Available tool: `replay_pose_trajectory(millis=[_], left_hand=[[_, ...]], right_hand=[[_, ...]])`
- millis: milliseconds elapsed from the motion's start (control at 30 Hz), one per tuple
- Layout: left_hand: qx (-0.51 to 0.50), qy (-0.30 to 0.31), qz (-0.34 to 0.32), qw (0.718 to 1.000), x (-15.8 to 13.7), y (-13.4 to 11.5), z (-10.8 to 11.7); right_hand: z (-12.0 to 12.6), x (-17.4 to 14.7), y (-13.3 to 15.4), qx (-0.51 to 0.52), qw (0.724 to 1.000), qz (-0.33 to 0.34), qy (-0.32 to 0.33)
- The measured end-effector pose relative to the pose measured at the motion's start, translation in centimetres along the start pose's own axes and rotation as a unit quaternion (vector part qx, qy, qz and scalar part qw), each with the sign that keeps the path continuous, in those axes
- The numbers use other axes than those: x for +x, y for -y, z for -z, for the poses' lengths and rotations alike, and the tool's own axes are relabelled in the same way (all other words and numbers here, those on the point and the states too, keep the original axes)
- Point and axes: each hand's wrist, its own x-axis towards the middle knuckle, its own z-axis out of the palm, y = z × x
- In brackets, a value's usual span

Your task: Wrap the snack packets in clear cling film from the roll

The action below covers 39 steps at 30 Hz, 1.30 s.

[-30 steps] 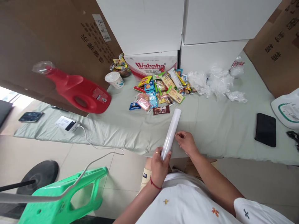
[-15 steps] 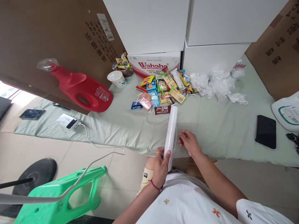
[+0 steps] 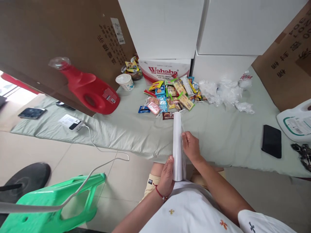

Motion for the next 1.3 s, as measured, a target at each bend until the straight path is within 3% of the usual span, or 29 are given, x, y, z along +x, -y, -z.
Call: replay_pose_trajectory(millis=[133, 267, 367, 500, 633, 700, 800, 867, 1067, 1133, 1233, 1300], left_hand=[[-0.168, 0.08, 0.057, 0.981, 1.4, -2.2, 0.3], [-0.247, 0.058, 0.025, 0.967, 3.5, -5.0, -0.7], [-0.248, 0.05, 0.021, 0.967, 4.7, -6.2, -1.1], [-0.272, 0.048, 0.067, 0.959, 5.7, -6.8, 0.4], [-0.324, 0.095, 0.113, 0.934, 5.8, -6.7, 1.3], [-0.312, 0.1, 0.126, 0.936, 5.7, -6.3, 0.6], [-0.225, 0.063, 0.131, 0.963, 5.7, -6.0, -0.4], [-0.202, 0.061, 0.134, 0.968, 5.9, -6.2, -0.2], [-0.336, 0.155, 0.148, 0.917, 6.2, -7.5, 2.7], [-0.289, 0.134, 0.144, 0.937, 6.3, -7.5, 2.6], [-0.111, 0.05, 0.121, 0.985, 6.9, -7.3, 2.2], [-0.046, 0.028, 0.113, 0.992, 7.6, -7.6, 2.4]], right_hand=[[1.5, -0.2, 3.2, 0.012, 0.993, 0.07, 0.092], [2.5, -1.3, 6.0, 0.037, 0.98, 0.112, 0.157], [4.2, -1.1, 6.3, 0.032, 0.984, 0.114, 0.135], [7.8, 0.6, 4.8, -0.056, 0.991, 0.1, 0.069], [10.2, 1.7, 4.3, -0.082, 0.988, 0.106, 0.074], [10.6, 1.8, 5.0, -0.091, 0.985, 0.124, 0.079], [11.5, 1.6, 6.4, -0.119, 0.977, 0.159, 0.078], [12.8, 1.4, 7.1, -0.135, 0.974, 0.174, 0.057], [17.3, 1.1, 6.7, -0.13, 0.985, 0.116, -0.001], [17.7, 1.1, 6.1, -0.127, 0.987, 0.101, -0.002], [17.8, 1.3, 4.8, -0.144, 0.986, 0.083, -0.001], [18.1, 1.4, 3.7, -0.154, 0.986, 0.064, -0.01]])
